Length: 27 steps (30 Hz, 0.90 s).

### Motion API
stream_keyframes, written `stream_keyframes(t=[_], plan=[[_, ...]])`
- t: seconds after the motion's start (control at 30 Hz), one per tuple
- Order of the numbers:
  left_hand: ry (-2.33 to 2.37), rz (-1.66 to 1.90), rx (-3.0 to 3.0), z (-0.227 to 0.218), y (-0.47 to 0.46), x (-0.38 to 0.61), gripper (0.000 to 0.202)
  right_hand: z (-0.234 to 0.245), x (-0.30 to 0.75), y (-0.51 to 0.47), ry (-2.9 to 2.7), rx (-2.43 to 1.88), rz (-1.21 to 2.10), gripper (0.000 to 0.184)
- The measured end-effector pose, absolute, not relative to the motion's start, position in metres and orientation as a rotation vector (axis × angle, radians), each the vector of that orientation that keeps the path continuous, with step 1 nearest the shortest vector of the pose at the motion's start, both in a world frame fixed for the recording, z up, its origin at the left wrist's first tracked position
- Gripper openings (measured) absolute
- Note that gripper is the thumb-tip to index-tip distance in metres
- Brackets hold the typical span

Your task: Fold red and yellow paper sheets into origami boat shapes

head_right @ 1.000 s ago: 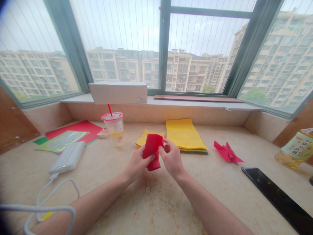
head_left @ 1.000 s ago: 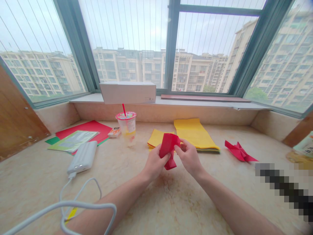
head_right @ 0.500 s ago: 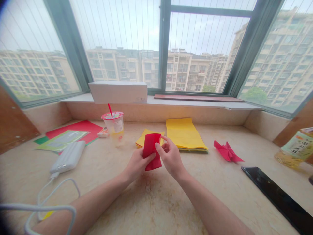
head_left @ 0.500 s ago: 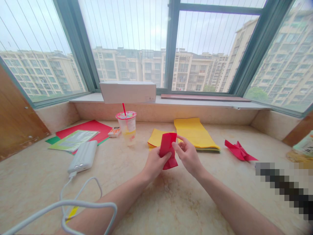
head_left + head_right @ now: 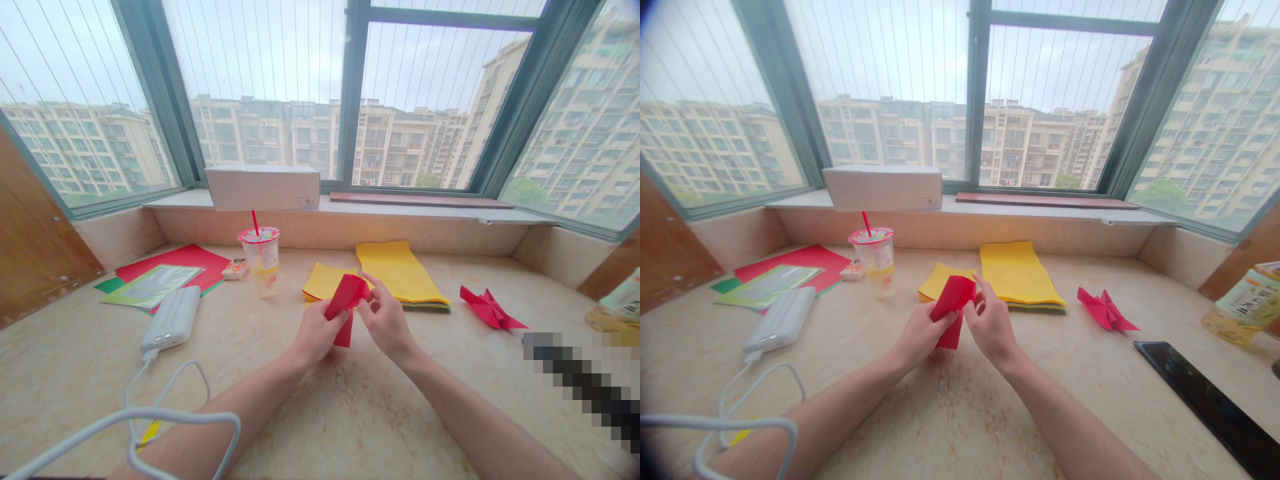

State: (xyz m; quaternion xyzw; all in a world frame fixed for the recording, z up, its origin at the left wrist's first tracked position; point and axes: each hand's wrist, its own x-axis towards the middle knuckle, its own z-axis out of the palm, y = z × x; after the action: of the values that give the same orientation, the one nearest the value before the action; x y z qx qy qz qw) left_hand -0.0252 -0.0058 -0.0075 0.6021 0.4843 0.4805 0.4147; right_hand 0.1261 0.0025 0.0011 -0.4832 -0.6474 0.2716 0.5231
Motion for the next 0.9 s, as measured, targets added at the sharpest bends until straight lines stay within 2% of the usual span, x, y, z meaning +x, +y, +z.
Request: stream_keyframes(t=[0.13, 0.27, 0.33, 0.47, 0.73, 0.9], plan=[[1.203, 1.247, 1.488, -0.0086, -0.0055, -0.0239, 0.023, -0.0006, 0.1259, 0.0027, -1.583, -1.213, 0.523, 0.058], [1.195, 1.256, 1.494, -0.0092, -0.0058, -0.0232, 0.023, -0.0030, 0.1264, 0.0031, -1.649, -1.228, 0.380, 0.038], [1.198, 1.249, 1.526, -0.0092, -0.0065, -0.0232, 0.022, -0.0039, 0.1267, 0.0019, -1.715, -1.219, 0.295, 0.033], [1.114, 1.242, 1.561, -0.0085, -0.0082, -0.0225, 0.022, -0.0051, 0.1267, -0.0016, -1.812, -1.206, 0.199, 0.043], [0.996, 1.254, 1.470, -0.0052, -0.0101, -0.0193, 0.033, -0.0059, 0.1253, -0.0023, -1.878, -1.053, 0.261, 0.041], [0.997, 1.277, 1.415, -0.0009, -0.0121, -0.0184, 0.034, -0.0058, 0.1276, 0.0017, -1.770, -1.036, 0.363, 0.038]])
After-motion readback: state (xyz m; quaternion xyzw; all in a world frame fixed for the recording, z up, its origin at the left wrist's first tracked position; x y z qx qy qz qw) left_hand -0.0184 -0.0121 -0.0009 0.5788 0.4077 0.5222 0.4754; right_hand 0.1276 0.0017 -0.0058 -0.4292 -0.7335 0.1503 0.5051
